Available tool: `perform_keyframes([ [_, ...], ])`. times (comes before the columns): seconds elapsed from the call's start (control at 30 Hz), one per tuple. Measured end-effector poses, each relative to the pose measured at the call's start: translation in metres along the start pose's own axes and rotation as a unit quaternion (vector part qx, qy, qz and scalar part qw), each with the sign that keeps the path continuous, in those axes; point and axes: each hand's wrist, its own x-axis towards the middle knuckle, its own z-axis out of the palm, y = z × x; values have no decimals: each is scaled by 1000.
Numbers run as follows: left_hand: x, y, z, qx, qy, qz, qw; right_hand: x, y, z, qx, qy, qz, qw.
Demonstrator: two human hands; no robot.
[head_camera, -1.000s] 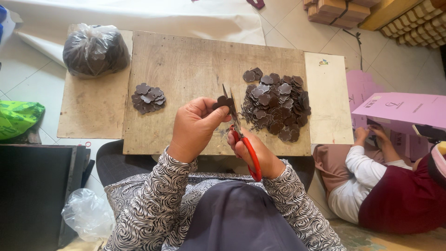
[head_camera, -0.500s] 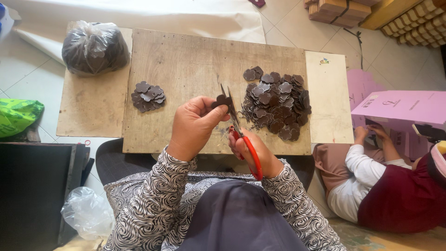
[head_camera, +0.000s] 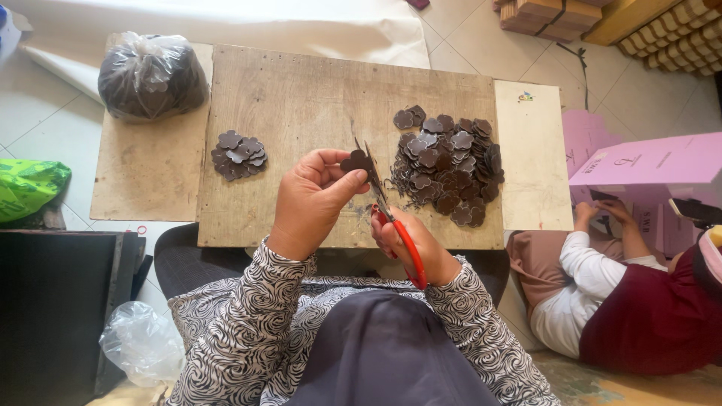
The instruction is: The person sits on the floor with a wooden board on their lap and uses red-handled scissors to trim the edges of dark brown flower-shaped fabric cutouts, one at a time, placing trimmed pieces in a pile and scraps aside. A coworker nearby packs pieces into pink boxes.
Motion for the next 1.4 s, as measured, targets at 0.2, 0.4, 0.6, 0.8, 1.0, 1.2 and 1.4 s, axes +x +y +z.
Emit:
perform_keyframes([
  [0.2,-5,20,-1,165,-8,-6,986,-2,-3,-8,-65,-34,12,997],
  [0.4,-7,33,3,204,-1,-11,979,-2,-4,-7,-63,-49,2,997],
  [0.6,-7,34,3,181,-3,-6,983,-2,-4,-3,-9,-48,-1,999],
  [0.8,-5,33,1,154,-15,-22,988,-3,-6,-1,11,-46,6,999],
  [1.0,-4,33,-1,133,-24,-30,990,-2,-10,0,17,-49,2,999],
  [1.2,-6,33,-3,115,-33,-19,993,-2,-9,0,19,-44,8,999],
  [1.4,-6,36,-4,153,-39,-30,987,-2,-9,1,19,-51,16,998],
])
